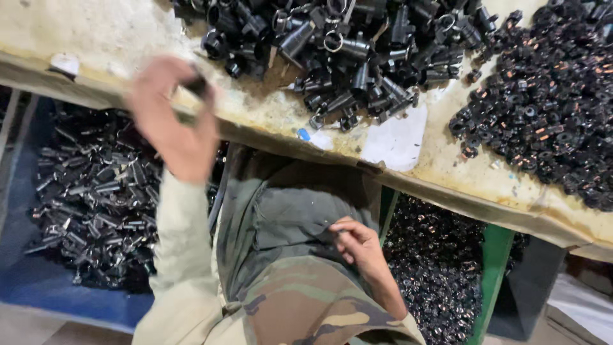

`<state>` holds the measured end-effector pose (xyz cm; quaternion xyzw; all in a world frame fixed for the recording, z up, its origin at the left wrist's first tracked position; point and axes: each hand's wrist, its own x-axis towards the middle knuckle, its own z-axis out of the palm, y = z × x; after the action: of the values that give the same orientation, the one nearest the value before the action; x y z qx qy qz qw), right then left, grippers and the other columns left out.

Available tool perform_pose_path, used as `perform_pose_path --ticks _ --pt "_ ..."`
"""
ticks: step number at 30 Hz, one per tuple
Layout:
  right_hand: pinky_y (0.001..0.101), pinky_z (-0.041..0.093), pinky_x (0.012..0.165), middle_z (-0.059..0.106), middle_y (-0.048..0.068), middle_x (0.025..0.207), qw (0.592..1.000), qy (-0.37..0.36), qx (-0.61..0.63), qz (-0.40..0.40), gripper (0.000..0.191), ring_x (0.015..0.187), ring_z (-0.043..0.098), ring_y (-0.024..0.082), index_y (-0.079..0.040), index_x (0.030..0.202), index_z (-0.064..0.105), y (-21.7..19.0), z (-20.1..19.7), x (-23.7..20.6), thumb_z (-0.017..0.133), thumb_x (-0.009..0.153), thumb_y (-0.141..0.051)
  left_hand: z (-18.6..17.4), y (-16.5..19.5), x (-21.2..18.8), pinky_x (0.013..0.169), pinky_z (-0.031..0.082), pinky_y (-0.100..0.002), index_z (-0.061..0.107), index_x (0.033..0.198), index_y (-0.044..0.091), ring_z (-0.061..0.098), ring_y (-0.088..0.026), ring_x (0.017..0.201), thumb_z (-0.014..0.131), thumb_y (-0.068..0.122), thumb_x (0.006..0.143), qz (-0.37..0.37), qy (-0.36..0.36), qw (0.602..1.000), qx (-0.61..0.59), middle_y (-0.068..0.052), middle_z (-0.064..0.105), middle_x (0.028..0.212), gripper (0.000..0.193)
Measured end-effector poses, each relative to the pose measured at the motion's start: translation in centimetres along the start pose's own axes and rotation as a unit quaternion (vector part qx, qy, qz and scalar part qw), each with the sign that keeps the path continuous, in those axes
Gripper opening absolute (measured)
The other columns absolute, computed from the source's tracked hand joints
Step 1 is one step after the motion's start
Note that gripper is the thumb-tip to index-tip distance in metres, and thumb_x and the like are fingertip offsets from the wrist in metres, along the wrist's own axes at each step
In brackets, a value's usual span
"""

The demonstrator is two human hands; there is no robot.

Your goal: The person repeatedly picks small black cylindrical metal parts from a table, twists them apart by hand, and drops the separated components into two bins below. The cycle of picking, twisting, and dropping continues throughout the clip.

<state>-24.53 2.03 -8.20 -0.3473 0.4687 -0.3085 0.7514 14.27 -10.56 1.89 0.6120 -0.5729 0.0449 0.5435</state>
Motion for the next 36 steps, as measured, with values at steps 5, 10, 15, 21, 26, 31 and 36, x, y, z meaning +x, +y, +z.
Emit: perform_pose_path --ticks 5,10,15,21,26,31,36 --pt "0.0209 0.038 0.048 0.064 0.001 0.08 0.995 -0.004 -0.102 0.021 0.014 0.059 0.051 0.008 0.001 0.1 0.075 -4.1 1.5 2.1 0.072 0.095 -0.011 1.5 8.6 -5.1 0.077 0.058 -0.033 0.068 0.113 0.005 0.07 -0.019 0.087 0.093 0.017 0.073 -0.102 -0.393 0.831 -0.38 -0.008 0.071 0.1 0.048" --pt "0.0273 0.055 0.083 0.075 0.001 0.091 0.831 0.205 -0.434 -0.281 0.004 0.085 0.07 0.011 -0.007 0.088 0.075 -15.4 -0.9 3.6 0.075 0.089 -0.003 2.3 7.1 -5.6 0.077 0.05 -0.04 0.069 0.126 0.007 0.065 -0.026 0.083 0.089 0.018 0.079 0.035 -0.332 0.916 -0.224 -0.004 0.07 0.092 0.052" --pt "0.0257 0.05 0.091 0.055 0.001 0.112 0.827 0.33 -0.265 -0.372 0.043 0.099 0.053 0.01 -0.01 0.129 0.054 -23.0 -3.5 3.5 0.078 0.094 -0.007 4.4 1.1 2.4 0.095 0.055 -0.044 0.065 0.119 0.011 0.054 -0.031 0.13 0.068 0.01 0.092 -0.117 -0.132 0.97 -0.167 -0.013 0.054 0.136 0.027" --pt "0.0319 0.063 0.068 0.073 0.021 0.118 0.977 -0.02 -0.109 -0.182 0.008 0.092 0.076 0.023 -0.003 0.1 0.07 -11.5 -1.1 0.4 0.063 0.098 -0.006 10.5 -3.0 6.8 0.134 0.016 -0.058 0.059 0.139 0.011 0.023 -0.04 0.162 0.045 0.052 0.115 -0.022 -0.117 0.993 -0.025 -0.016 0.044 0.164 0.049" --pt "0.0241 0.042 0.043 0.064 0.017 0.071 0.997 -0.018 -0.075 0.024 0.031 0.05 0.058 0.016 0.005 0.108 0.072 -1.1 -0.1 1.1 0.055 0.111 -0.02 13.2 0.7 1.6 0.13 0.011 -0.066 0.057 0.131 0.013 0.025 -0.038 0.159 0.048 0.051 0.114 -0.02 -0.116 0.993 0.015 -0.014 0.041 0.165 0.042" --pt "0.0213 0.044 0.046 0.067 0.004 0.082 0.995 -0.004 0.076 0.059 0.038 0.062 0.06 0.01 -0.007 0.125 0.066 0.2 0.0 2.4 0.054 0.102 -0.033 13.1 3.3 1.3 0.132 0.008 -0.068 0.055 0.137 0.015 0.026 -0.034 0.161 0.049 0.049 0.114 -0.021 -0.089 0.996 -0.012 -0.011 0.041 0.164 0.042" --pt "0.0214 0.044 0.048 0.068 0.006 0.089 0.992 -0.084 0.091 0.007 0.038 0.068 0.061 0.01 -0.005 0.13 0.061 -1.2 -0.1 1.9 0.064 0.098 -0.025 9.3 5.9 1.6 0.131 0.008 -0.061 0.058 0.136 0.013 0.033 -0.039 0.152 0.065 0.026 0.11 0.018 -0.056 0.992 -0.108 -0.012 0.046 0.156 0.029"
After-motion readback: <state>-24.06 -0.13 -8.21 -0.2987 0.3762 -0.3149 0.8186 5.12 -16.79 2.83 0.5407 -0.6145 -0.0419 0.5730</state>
